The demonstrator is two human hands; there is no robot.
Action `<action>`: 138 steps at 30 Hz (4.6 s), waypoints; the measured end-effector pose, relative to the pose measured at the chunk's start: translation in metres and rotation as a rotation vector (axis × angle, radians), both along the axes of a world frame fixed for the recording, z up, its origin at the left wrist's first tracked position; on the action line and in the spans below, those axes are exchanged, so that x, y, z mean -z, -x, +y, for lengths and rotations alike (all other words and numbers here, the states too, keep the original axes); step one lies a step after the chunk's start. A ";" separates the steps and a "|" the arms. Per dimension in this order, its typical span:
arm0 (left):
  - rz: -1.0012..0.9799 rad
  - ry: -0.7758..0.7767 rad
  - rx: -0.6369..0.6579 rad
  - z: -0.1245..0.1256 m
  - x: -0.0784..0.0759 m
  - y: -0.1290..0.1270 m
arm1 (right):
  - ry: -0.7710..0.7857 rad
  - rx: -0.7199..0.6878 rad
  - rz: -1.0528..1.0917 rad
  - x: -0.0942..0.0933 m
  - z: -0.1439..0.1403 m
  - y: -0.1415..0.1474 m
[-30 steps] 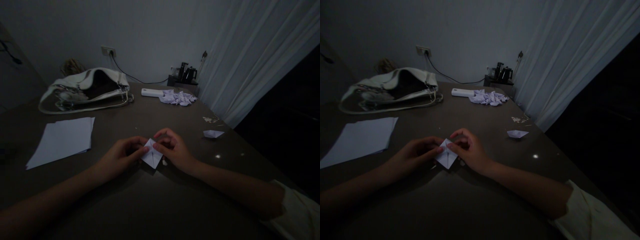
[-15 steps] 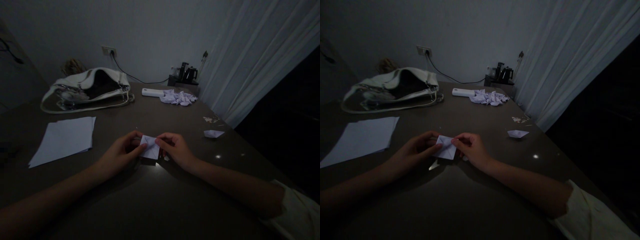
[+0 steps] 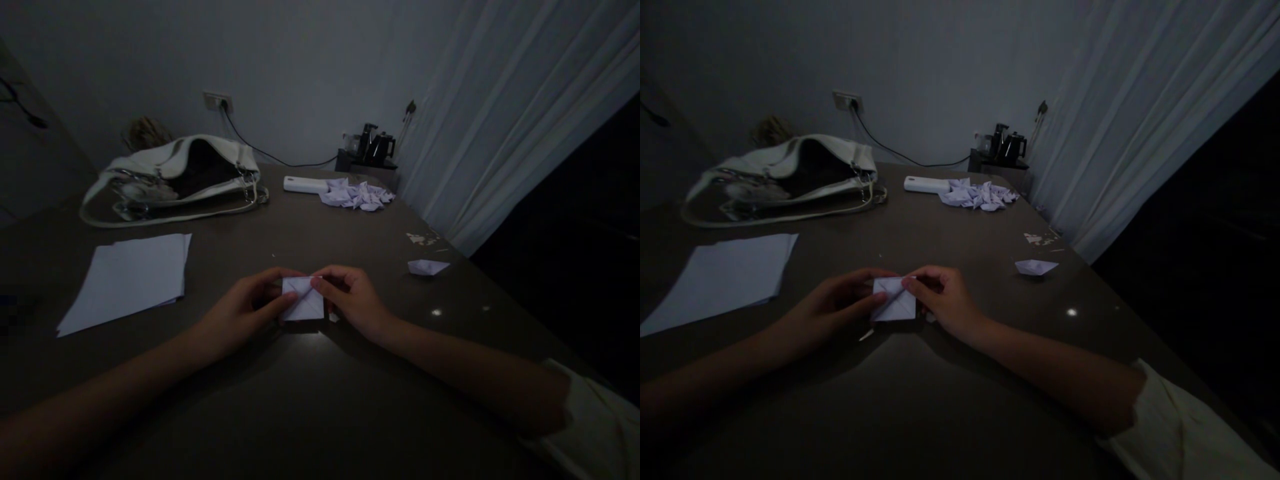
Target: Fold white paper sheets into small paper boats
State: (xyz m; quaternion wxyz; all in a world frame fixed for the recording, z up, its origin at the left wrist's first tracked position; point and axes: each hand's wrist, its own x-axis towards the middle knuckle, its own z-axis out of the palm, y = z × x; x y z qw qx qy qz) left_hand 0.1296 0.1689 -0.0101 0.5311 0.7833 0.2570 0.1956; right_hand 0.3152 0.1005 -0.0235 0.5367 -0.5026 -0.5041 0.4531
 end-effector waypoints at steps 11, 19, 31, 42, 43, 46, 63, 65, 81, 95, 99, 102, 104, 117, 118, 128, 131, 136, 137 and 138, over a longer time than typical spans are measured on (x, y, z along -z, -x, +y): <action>0.021 -0.013 -0.010 -0.002 -0.003 -0.001 | 0.034 0.006 0.054 0.000 0.001 -0.001; 0.038 -0.041 -0.004 -0.003 -0.001 0.000 | 0.021 -0.001 0.059 0.001 0.002 -0.001; 0.042 -0.046 -0.005 -0.002 -0.001 0.001 | 0.015 -0.026 0.054 0.001 0.001 -0.002; 0.122 -0.245 0.017 0.000 0.004 0.001 | 0.021 0.011 0.040 0.003 0.003 -0.003; 0.116 -0.239 0.025 0.000 0.004 0.001 | 0.020 0.012 0.038 0.002 0.003 -0.002; 0.102 -0.212 0.032 -0.001 0.004 0.000 | 0.024 0.002 0.017 0.001 0.001 -0.001; 0.056 -0.158 0.029 0.002 0.010 0.001 | 0.005 -0.070 0.075 0.004 0.002 -0.002; 0.043 -0.146 0.023 0.002 0.010 0.001 | 0.034 -0.086 0.064 0.003 0.002 -0.003; 0.034 -0.159 0.020 0.001 0.011 0.003 | 0.076 -0.105 0.113 0.000 0.003 -0.003; 0.054 -0.197 0.018 0.000 0.005 0.001 | 0.039 -0.070 0.070 0.002 0.003 -0.003; 0.052 -0.177 0.024 -0.002 0.003 0.000 | 0.051 -0.083 0.094 0.001 0.002 -0.004; 0.063 -0.191 0.017 -0.002 0.001 0.000 | 0.063 -0.096 0.116 0.001 0.002 -0.004; 0.073 -0.212 0.004 -0.002 0.000 0.001 | 0.067 -0.101 0.125 0.001 0.002 -0.004; 0.019 -0.127 -0.016 -0.003 0.001 -0.001 | 0.058 -0.109 0.152 0.003 0.003 -0.004; 0.008 -0.113 -0.020 -0.004 0.001 -0.001 | 0.056 -0.097 0.149 0.003 0.003 -0.004; -0.023 -0.066 -0.047 -0.004 0.000 0.000 | 0.016 -0.057 0.053 0.003 0.004 -0.004; -0.015 -0.053 -0.042 -0.004 0.000 0.000 | 0.011 -0.055 0.038 0.004 0.003 -0.004; -0.023 -0.067 -0.046 -0.003 0.000 0.001 | 0.001 -0.072 0.037 0.002 0.003 -0.004; -0.024 -0.065 -0.046 -0.003 0.000 0.001 | 0.000 -0.073 0.036 0.001 0.003 -0.004; -0.025 -0.062 -0.047 -0.003 0.000 0.001 | 0.000 -0.074 0.034 0.001 0.002 -0.003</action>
